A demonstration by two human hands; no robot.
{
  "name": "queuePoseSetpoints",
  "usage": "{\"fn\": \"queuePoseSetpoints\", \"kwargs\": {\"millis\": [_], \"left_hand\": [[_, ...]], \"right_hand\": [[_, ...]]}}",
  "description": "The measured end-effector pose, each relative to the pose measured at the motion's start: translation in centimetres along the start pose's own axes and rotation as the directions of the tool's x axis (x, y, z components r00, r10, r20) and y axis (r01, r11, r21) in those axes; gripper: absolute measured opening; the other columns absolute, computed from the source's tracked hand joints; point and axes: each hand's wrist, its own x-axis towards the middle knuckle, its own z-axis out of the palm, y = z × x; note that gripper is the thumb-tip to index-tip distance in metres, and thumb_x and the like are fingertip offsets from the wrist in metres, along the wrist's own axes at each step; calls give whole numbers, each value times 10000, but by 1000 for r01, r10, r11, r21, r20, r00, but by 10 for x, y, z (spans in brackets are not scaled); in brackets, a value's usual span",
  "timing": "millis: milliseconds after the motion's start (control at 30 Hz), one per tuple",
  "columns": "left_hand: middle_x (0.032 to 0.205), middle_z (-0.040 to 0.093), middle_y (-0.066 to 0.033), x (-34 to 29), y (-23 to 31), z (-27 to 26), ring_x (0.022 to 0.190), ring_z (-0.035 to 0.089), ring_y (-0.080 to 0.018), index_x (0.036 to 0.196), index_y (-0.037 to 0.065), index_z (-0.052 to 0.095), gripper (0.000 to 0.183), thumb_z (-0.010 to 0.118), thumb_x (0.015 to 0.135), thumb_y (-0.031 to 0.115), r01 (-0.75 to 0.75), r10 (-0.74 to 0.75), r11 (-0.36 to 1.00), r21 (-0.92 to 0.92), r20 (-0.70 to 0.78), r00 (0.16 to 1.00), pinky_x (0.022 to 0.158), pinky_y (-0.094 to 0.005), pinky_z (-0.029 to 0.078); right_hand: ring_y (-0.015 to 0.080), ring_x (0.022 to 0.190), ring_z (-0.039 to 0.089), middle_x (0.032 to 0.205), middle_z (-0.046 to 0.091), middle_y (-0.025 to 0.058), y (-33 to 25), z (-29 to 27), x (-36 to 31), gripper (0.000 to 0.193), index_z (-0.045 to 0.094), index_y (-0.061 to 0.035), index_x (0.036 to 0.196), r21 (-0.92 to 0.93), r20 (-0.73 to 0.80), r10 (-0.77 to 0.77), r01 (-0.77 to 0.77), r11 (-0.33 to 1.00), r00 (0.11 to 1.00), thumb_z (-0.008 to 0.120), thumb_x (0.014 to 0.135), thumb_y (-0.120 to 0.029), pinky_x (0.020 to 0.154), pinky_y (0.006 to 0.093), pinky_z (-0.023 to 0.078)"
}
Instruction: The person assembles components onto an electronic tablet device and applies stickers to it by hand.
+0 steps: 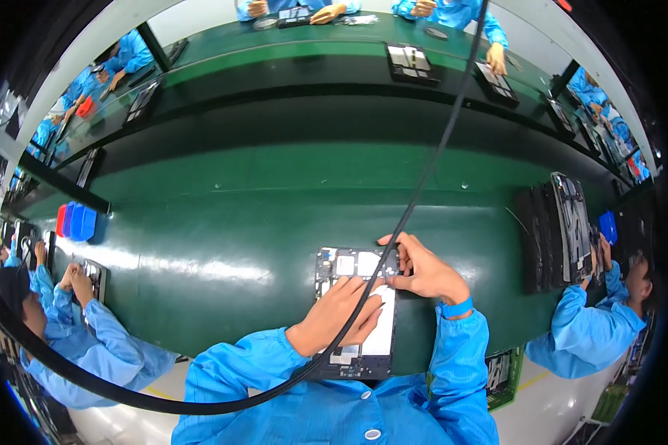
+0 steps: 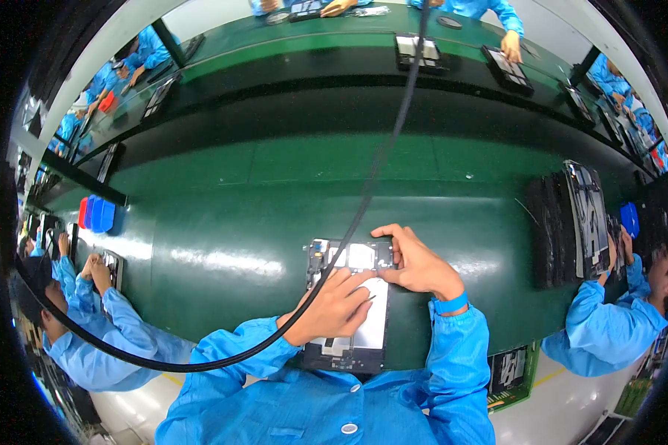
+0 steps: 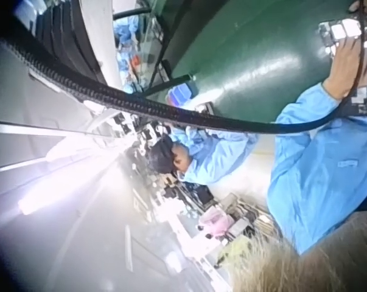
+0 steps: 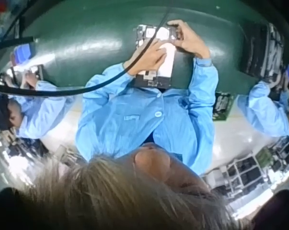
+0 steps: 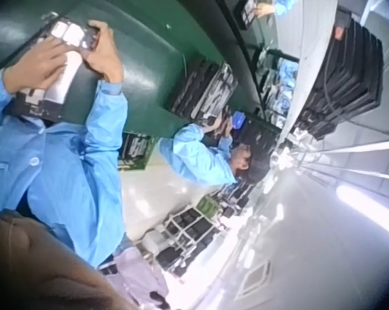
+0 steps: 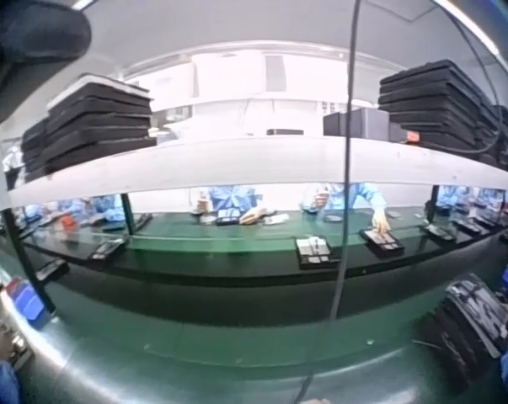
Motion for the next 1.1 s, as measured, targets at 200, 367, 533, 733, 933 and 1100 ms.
{"fn": "queuePoseSetpoints", "kwargs": {"millis": [200,367,533,733,933,1100], "left_hand": [[1072,667,-210,-11,-7,-24,913,645,-368,1307,-19,649,378,673,932,25,181,-261,932,-314,-234,937,805,-473,544],[977,731,-150,-57,-37,-48,840,661,-333,1118,8,718,234,651,897,-29,200,-228,974,-110,-507,831,778,-447,544],[962,747,-79,-91,-20,-51,835,649,-280,1004,39,765,199,701,826,-22,141,-153,988,-61,-362,919,728,-413,491],[975,751,-66,-100,-10,-48,831,652,-274,1017,49,781,221,728,812,-17,135,-137,990,-29,-331,934,734,-398,505],[965,746,-81,-102,-11,-49,839,656,-285,997,46,776,220,717,801,-35,165,-179,984,-68,-390,903,750,-407,520],[960,744,-79,-103,-12,-51,845,657,-284,968,49,768,200,713,789,-22,146,-168,986,-87,-393,904,746,-406,518]], "right_hand": [[147,958,563,1084,531,49,13,-7,-3,692,617,-123,1458,161,52,65,-73,984,997,900,828,-83,810,291,513],[233,1076,587,1156,582,75,-23,12,-5,519,702,-118,1333,14,-277,-190,201,979,942,854,841,-51,949,348,518],[367,1260,545,1234,612,118,-61,61,-8,273,792,-137,1079,-346,36,-563,539,768,826,854,814,-112,1100,499,448],[376,1278,553,1214,613,95,-62,87,8,230,769,-155,1030,-377,203,-572,602,703,795,853,823,-102,1108,534,442],[335,1200,596,1118,616,73,-71,94,17,165,715,-135,951,-455,296,-577,644,615,761,792,808,-106,1077,519,461],[323,1189,622,1083,624,76,-73,99,22,155,699,-110,935,-498,371,-655,737,458,658,757,793,-93,1096,512,490]]}}
